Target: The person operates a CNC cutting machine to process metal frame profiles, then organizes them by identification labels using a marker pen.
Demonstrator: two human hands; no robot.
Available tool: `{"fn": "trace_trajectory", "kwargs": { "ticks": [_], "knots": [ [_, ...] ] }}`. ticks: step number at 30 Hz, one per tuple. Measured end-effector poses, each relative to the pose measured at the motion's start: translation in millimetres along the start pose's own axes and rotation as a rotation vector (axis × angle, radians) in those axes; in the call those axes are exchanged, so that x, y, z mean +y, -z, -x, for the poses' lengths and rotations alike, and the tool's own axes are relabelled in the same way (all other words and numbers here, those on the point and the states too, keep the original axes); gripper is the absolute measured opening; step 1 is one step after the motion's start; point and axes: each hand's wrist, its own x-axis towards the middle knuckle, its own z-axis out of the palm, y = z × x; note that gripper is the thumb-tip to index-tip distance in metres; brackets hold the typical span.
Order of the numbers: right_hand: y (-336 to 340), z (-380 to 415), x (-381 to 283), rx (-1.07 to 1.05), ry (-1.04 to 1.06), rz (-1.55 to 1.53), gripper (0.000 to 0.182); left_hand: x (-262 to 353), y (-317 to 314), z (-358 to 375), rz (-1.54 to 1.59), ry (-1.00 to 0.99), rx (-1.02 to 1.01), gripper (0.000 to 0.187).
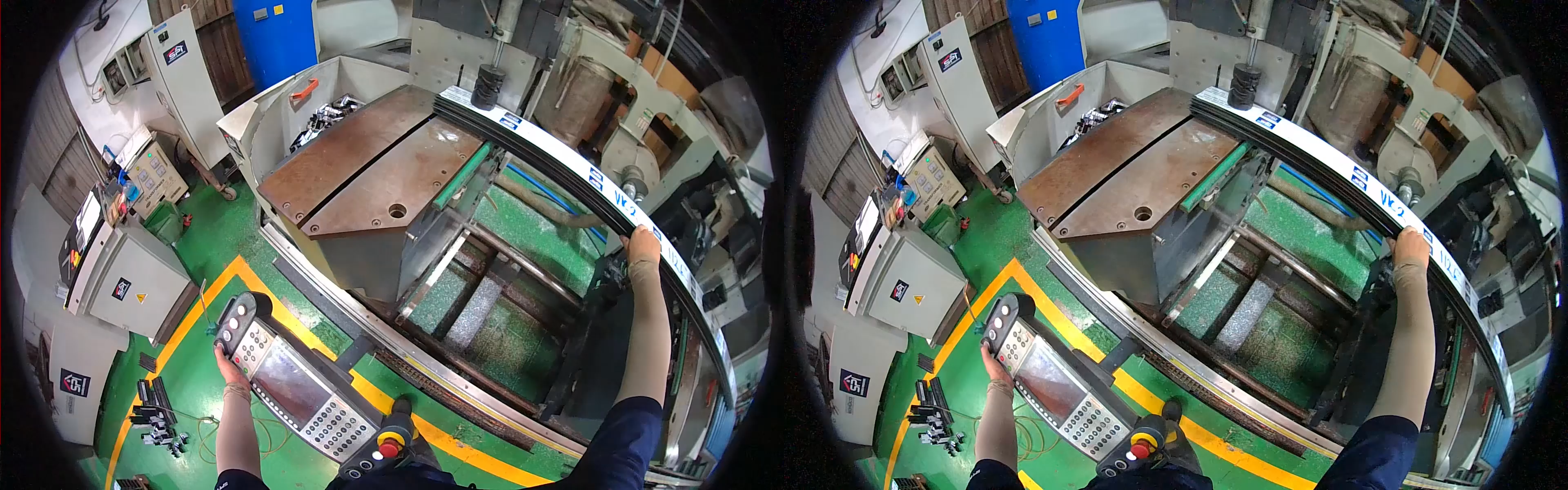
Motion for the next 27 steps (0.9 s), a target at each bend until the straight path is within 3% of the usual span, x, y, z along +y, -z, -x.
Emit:
{"fn": "trace_trajectory", "kwargs": {
  "ticks": [5, 8, 9, 10, 12, 14, 17, 18, 19, 21, 22, 23, 24, 25, 27],
  "knots": [
    [2, 3, 0, -0.017, -0.016, -0.037, 0.049, 11, -11, 14, 0.011, 0.055, -0.012, 0.049],
    [29, 24, -13, -0.048, -0.168, -0.155, 0.055, 7, -6, 18, 0.008, 0.068, -0.046, 0.051],
    [-21, 34, -15, 0.3, -0.196, -0.173, 0.066, 8, -9, 19, 0.006, 0.06, -0.063, 0.051],
    [-32, 58, -33, 0.455, -0.191, -0.311, 0.074, 7, -8, 18, 0.008, 0.052, -0.061, 0.051],
    [-28, 133, -87, 0.669, -0.079, -0.543, 0.068, 10, -9, 20, 0.02, 0.063, -0.11, 0.051],
    [-61, 233, -152, 0.44, -0.04, -0.811, 0.07, 15, -13, 26, 0.032, 0.124, -0.144, 0.052],
    [-86, 440, -216, -0.301, 0.018, -1.029, 0.078, 20, 3, 17, 0.019, 0.273, -0.181, 0.056],
    [-93, 512, -228, -0.584, -0.098, -1.171, 0.079, 24, 4, 20, -0.031, 0.293, -0.167, 0.06],
    [-73, 572, -237, -0.607, -0.062, -0.972, 0.076, 25, 7, 19, -0.05, 0.312, -0.173, 0.061],
    [-48, 688, -253, -0.747, -0.393, -1.107, 0.063, 33, 14, 14, -0.079, 0.342, -0.195, 0.065],
    [-31, 734, -263, -0.806, -0.543, -1.152, 0.061, 39, 19, 13, -0.047, 0.465, -0.241, 0.069],
    [-10, 768, -271, -1.127, -0.676, -1.342, 0.05, 47, 15, 18, -0.15, 0.41, -0.256, 0.072],
    [17, 793, -287, -0.988, -0.781, -1.43, 0.04, 46, 28, 3, -0.159, 0.469, -0.266, 0.071],
    [124, 735, -283, -0.963, -0.762, -1.249, 0.041, 41, 46, -12, -0.165, 0.527, -0.276, 0.07],
    [129, 773, -315, -1.001, -1.01, -1.576, 0.046, 44, 53, -18, -0.28, 0.522, -0.285, 0.076]
  ]
}}
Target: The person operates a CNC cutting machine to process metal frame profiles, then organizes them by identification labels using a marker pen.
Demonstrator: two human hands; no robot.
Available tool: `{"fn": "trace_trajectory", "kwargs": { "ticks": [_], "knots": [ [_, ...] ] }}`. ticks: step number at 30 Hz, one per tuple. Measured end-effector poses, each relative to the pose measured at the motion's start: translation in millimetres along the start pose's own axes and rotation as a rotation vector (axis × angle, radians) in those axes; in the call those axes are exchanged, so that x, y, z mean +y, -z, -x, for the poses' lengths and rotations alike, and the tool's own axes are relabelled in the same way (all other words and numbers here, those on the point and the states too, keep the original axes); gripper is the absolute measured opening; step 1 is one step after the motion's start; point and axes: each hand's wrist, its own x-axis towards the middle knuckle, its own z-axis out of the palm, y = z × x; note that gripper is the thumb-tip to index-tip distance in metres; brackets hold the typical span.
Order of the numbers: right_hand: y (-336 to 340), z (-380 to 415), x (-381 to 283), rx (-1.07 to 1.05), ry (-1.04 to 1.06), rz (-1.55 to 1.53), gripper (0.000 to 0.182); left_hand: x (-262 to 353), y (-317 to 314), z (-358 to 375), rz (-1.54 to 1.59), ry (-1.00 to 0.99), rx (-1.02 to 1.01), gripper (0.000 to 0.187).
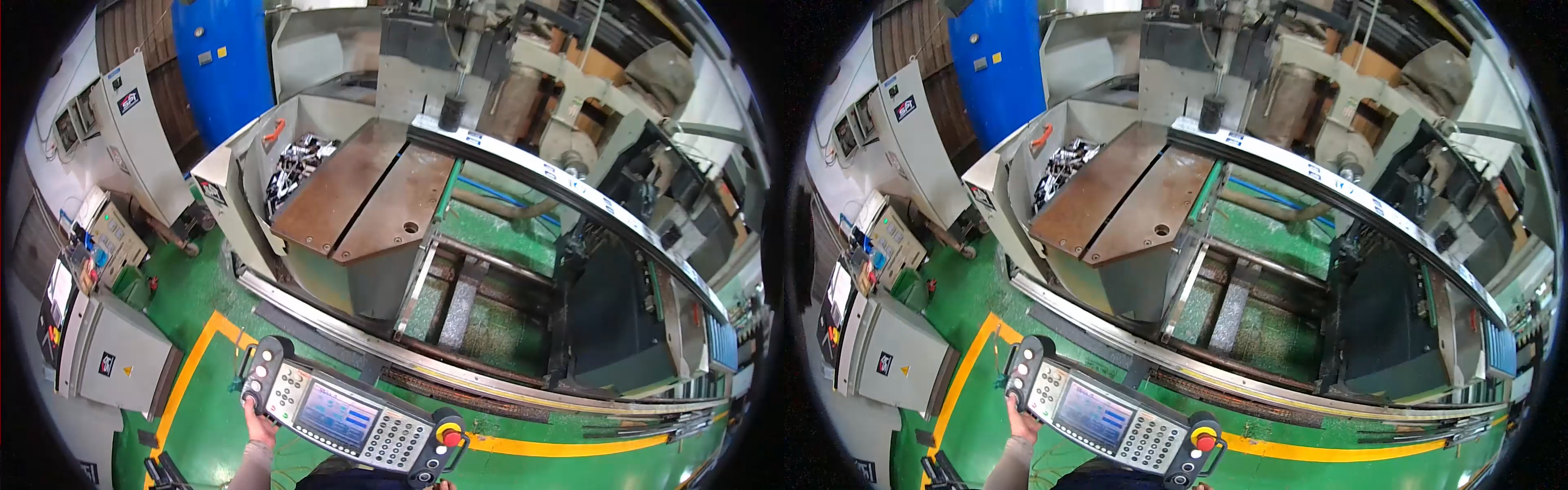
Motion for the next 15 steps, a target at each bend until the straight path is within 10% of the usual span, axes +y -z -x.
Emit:
{"fn": "trace_trajectory", "kwargs": {
  "ticks": [3, 4, 15],
  "knots": [
    [-42, 51, -43, 0.109, 0.303, 0.275, 0.049, 1, 15, -9, -0.083, -0.021, -0.063, 0.08],
    [-44, 83, -119, 0.079, 0.062, 0.136, 0.048, 0, 20, -14, -0.098, -0.034, -0.098, 0.08],
    [-35, 28, -55, 0.197, 0.138, 0.303, 0.066, 26, 22, -5, -0.277, 0.024, -0.18, 0.08]
  ]
}}
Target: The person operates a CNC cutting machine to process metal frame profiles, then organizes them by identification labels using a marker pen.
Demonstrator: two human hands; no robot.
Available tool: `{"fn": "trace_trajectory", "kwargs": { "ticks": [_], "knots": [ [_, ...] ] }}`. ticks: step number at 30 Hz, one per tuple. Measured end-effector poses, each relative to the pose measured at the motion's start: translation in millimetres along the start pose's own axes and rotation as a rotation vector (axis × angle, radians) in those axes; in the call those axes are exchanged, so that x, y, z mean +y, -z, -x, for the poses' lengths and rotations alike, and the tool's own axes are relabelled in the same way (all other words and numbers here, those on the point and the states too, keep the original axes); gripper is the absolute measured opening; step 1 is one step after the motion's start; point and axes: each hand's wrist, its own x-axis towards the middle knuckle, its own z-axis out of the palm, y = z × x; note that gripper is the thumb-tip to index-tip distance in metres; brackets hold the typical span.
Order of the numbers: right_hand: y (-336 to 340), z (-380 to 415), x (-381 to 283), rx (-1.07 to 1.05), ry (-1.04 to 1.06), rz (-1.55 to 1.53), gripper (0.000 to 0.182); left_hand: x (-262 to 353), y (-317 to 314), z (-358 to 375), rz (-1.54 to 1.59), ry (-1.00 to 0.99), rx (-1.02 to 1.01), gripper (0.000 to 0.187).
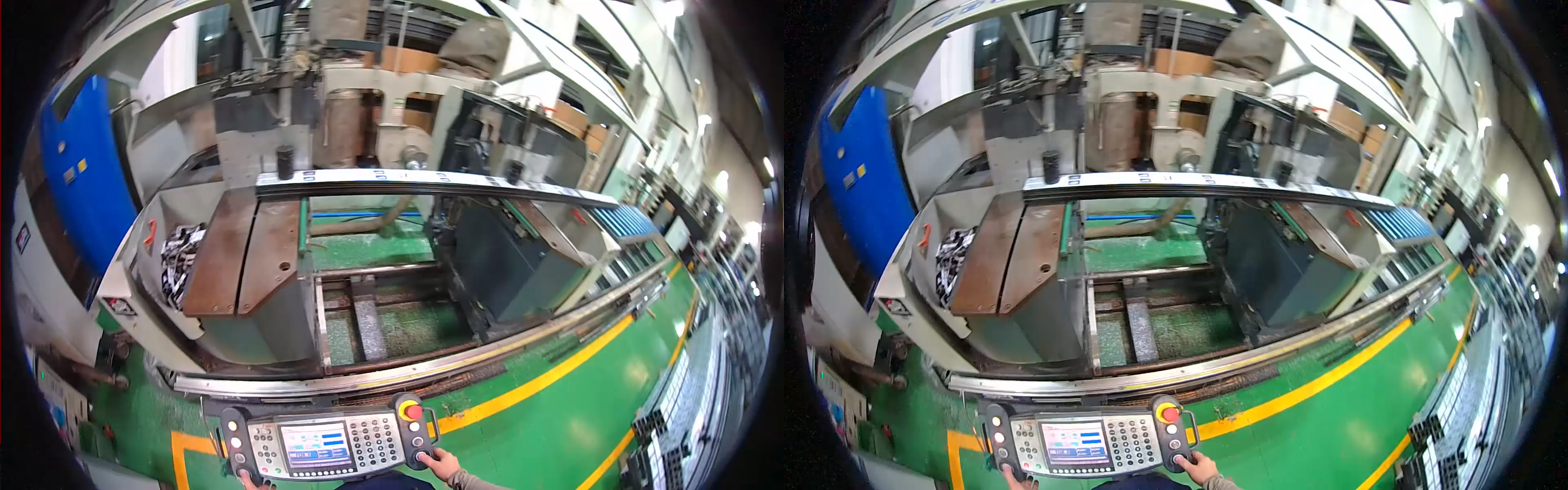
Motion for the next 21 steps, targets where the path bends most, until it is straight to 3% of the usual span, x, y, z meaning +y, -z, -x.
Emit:
{"fn": "trace_trajectory", "kwargs": {
  "ticks": [1, 2, 5, 10, 13, 15, 21],
  "knots": [
    [1, -1, 0, 0.005, 0.0, 0.011, 0.068, -8, 16, -14, -0.069, 0.029, 0.066, 0.079],
    [2, 0, -1, 0.004, 0.004, 0.029, 0.069, -8, 15, -9, -0.04, -0.034, -0.018, 0.076],
    [8, 0, -8, -0.019, 0.008, 0.166, 0.077, 4, 11, 2, -0.116, 0.055, 0.002, 0.073],
    [3, 0, -8, 0.018, 0.007, 0.14, 0.081, 16, 7, 9, -0.213, 0.144, -0.033, 0.068],
    [1, 0, -4, 0.031, 0.055, 0.099, 0.077, 26, -15, 29, -0.139, 0.151, 0.138, 0.063],
    [-1, -2, -3, 0.064, 0.076, 0.105, 0.068, -3, 30, -15, -0.178, 0.135, 0.007, 0.089],
    [4, 8, -27, 0.099, 0.086, 0.153, 0.056, 12, 19, -1, -0.331, 0.04, 0.064, 0.092]
  ]
}}
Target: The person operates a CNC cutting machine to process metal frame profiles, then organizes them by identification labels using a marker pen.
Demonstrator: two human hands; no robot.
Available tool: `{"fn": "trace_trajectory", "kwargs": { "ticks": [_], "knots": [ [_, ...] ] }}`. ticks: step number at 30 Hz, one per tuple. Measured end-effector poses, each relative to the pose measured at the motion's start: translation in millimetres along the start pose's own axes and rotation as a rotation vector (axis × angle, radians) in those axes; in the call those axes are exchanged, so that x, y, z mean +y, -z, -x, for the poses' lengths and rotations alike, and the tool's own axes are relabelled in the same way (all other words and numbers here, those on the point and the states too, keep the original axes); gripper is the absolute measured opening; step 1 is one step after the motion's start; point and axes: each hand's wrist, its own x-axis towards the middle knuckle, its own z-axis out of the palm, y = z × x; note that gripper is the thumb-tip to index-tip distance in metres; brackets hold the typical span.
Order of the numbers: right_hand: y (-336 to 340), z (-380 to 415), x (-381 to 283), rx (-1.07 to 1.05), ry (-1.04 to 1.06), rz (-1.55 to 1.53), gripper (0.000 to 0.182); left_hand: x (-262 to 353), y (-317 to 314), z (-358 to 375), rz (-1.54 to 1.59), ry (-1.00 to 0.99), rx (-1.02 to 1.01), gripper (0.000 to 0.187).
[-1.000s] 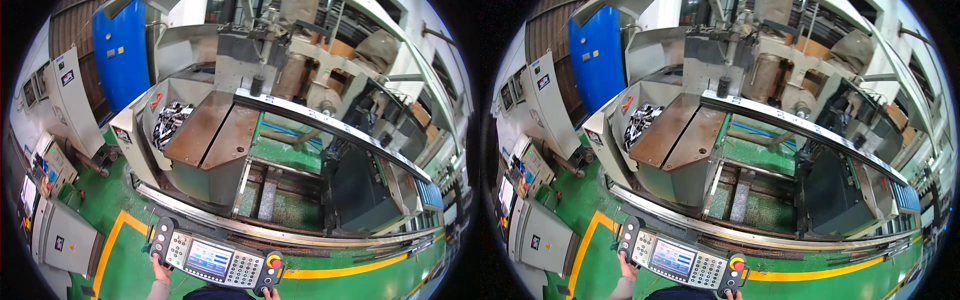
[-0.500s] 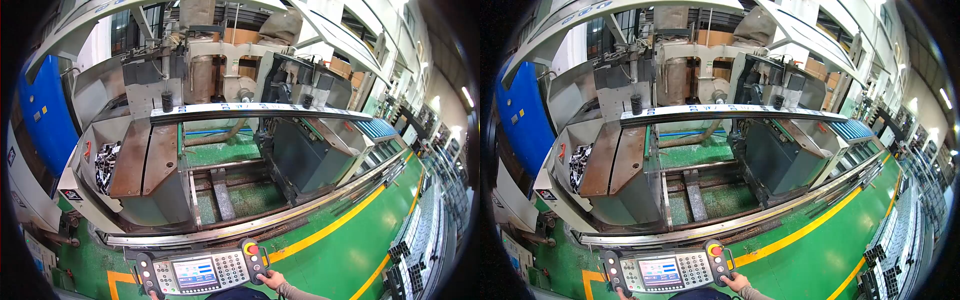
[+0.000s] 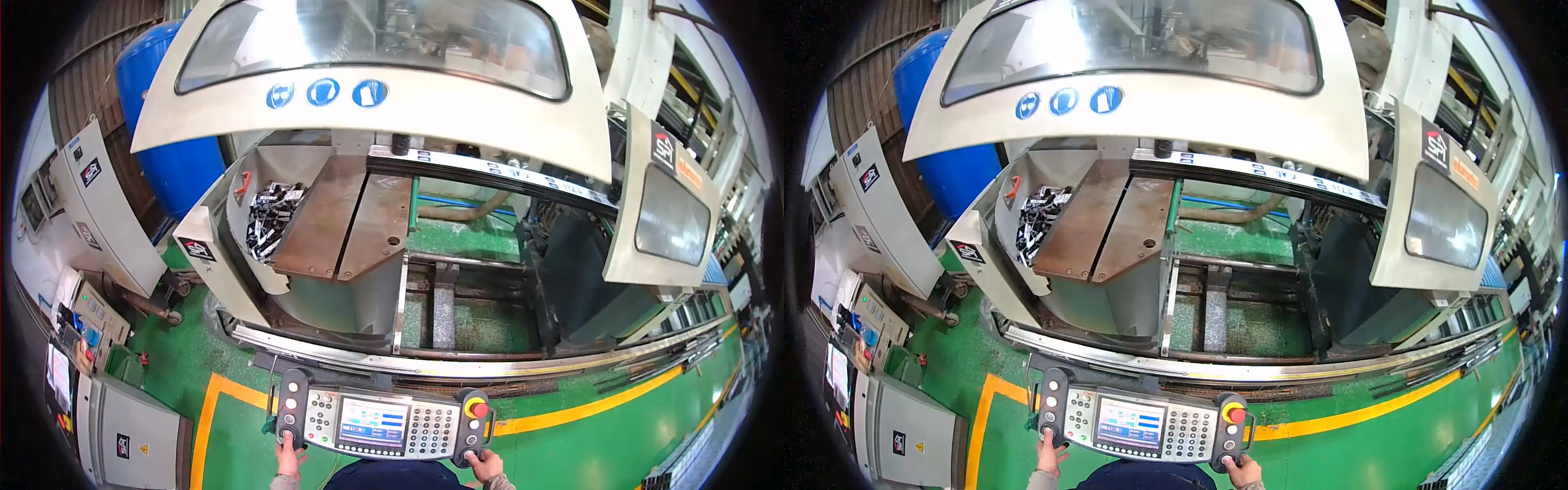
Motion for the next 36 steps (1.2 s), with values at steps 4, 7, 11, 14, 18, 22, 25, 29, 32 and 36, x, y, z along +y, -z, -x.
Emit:
{"fn": "trace_trajectory", "kwargs": {
  "ticks": [4, 7, 11, 14, 18, 22, 25, 29, 32, 36],
  "knots": [
    [4, -3, 0, -0.045, 0.014, 0.04, 0.052, 5, 8, -6, -0.107, 0.032, 0.019, 0.088],
    [0, -9, 9, -0.066, 0.009, -0.003, 0.05, 20, 8, 2, -0.165, 0.038, -0.006, 0.077],
    [-15, -19, 34, -0.089, 0.064, -0.127, 0.045, 28, 9, 2, -0.222, 0.07, -0.02, 0.072],
    [-12, -15, 28, -0.054, 0.09, -0.151, 0.044, 39, 9, 7, -0.263, 0.094, -0.034, 0.073],
    [-4, -12, 17, -0.085, 0.043, -0.098, 0.047, 40, 13, 2, -0.299, 0.109, -0.05, 0.069],
    [4, -6, 3, -0.099, 0.006, -0.066, 0.048, 37, 14, -2, -0.304, 0.113, -0.053, 0.065],
    [4, -7, 3, -0.095, 0.027, -0.072, 0.048, 46, 7, 6, -0.3, 0.11, -0.051, 0.062],
    [4, -5, 3, -0.077, 0.064, -0.077, 0.049, 45, 9, 5, -0.299, 0.095, -0.076, 0.06],
    [7, -3, -2, -0.07, 0.091, -0.105, 0.05, 48, 6, 9, -0.301, 0.091, -0.061, 0.06],
    [10, -1, -7, -0.084, 0.046, -0.075, 0.051, 51, 5, 10, -0.289, 0.105, -0.069, 0.07]
  ]
}}
